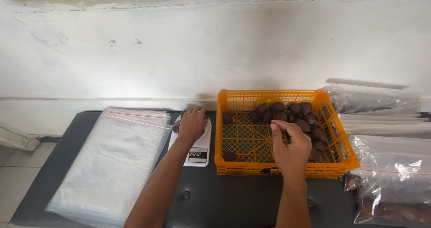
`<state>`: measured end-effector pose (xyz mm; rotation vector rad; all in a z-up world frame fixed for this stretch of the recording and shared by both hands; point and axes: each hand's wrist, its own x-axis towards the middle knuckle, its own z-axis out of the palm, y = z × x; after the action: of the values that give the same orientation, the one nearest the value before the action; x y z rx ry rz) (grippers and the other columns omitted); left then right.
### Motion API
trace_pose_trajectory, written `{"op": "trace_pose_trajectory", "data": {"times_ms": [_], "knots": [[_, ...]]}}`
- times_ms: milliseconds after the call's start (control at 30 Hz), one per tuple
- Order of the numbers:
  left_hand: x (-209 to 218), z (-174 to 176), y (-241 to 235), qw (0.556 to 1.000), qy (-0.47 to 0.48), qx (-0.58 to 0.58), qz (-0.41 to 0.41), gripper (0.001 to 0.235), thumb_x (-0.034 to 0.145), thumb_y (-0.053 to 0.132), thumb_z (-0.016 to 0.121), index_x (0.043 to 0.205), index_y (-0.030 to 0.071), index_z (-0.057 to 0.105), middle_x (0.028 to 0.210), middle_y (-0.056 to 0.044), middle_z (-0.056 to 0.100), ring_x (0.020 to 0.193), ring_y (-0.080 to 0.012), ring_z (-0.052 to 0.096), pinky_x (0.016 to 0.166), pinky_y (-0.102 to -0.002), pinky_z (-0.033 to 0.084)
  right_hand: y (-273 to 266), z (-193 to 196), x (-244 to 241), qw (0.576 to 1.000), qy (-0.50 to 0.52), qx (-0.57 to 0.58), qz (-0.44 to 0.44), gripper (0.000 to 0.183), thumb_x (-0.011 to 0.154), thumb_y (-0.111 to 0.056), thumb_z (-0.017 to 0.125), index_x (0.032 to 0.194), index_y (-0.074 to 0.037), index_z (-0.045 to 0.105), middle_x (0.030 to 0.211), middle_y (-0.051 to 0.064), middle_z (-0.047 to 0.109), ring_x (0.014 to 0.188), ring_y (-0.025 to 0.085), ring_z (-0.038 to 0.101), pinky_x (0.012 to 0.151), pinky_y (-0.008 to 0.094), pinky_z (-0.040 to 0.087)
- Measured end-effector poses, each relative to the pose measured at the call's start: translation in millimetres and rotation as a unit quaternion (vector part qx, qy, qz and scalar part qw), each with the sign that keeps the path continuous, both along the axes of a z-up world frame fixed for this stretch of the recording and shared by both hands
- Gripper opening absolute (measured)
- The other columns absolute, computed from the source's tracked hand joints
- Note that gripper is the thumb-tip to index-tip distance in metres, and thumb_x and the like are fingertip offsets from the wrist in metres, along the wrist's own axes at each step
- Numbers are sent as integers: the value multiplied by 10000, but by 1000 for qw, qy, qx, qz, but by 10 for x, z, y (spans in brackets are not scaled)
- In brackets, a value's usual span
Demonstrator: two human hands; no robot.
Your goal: The person weighs sapodilla fruits on a digital scale, transfers them into ziplock bags, seals the bags, and places them aside. The process is repeated multiple times with fruits taken from an orange crate.
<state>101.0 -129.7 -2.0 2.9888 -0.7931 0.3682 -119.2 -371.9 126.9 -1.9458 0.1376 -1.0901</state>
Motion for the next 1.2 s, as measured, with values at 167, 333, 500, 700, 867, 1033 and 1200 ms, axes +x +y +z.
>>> {"op": "trace_pose_trajectory", "data": {"times_ms": [167, 333, 500, 700, 867, 1033, 1200], "knots": [[-736, 589, 367, 971, -80, -221, -53, 293, 954, 167, 684, 1226, 57, 666, 1158, -126, 640, 1145, -315, 621, 976, -401, 507, -82, -138, -24, 1000, 17, -19, 5, 109, 1016, -37, 699, 1081, -44, 785, 917, 156, 745, 918, 354, 732, 808, 526, 579], [-1562, 646, 879, 919, -17, -395, 6, 244, 949, 58, 654, 1192, 55, 674, 1114, -146, 665, 1094, -343, 644, 951, -445, 530, -31, -221, -39, 998, 69, -9, 1, 131, 1026, -53, 679, 1108, -35, 778, 912, 193, 736, 906, 372, 721, 753, 525, 577], [-1824, -120, 1148, 874, 24, -474, 100, 232, 931, 97, 616, 1152, 97, 688, 1086, -55, 703, 962, -254, 638, 887, -424, 502, -1, -599, 58, 961, 269, -67, -15, 195, 983, -190, 657, 1086, -104, 799, 1091, 50, 773, 1001, 205, 721, 873, 388, 594], [-1880, 204, 1147, 841, 26, -540, -9, 213, 1011, 191, 579, 965, 88, 760, 877, -44, 738, 817, -236, 688, 716, -373, 508, 91, -775, 110, 888, 408, -206, -59, 240, 958, -360, 655, 1062, -192, 790, 1045, 9, 779, 926, 251, 725, 763, 467, 565], [-1708, 211, 1210, 800, 62, -596, 42, 505, 1036, 257, 650, 551, 122, 611, 458, -66, 539, 465, -293, 581, 483, -336, 474, 316, -507, 163, 876, 451, -150, -78, 298, 971, -353, 673, 1163, -161, 796, 1074, 139, 787, 1042, 347, 738, 826, 493, 624], [-1438, 205, 1337, 793, 70, -598, 93, 279, 1033, 230, 621, 786, 103, 640, 541, -135, 600, 541, -338, 643, 503, -404, 481, 105, -584, 599, 828, 532, -176, -22, 408, 976, -256, 651, 1289, 0, 714, 1222, 278, 722, 1206, 478, 652, 988, 594, 551], [-1295, 284, 1354, 756, 101, -633, 128, 126, 1047, 68, 520, 1150, 51, 590, 659, -148, 639, 579, -272, 630, 552, -383, 520, -605, -1122, 1281, 810, 529, -243, -77, 425, 897, -355, 706, 1254, -126, 741, 1156, 138, 770, 1157, 391, 696, 943, 543, 589]]}}
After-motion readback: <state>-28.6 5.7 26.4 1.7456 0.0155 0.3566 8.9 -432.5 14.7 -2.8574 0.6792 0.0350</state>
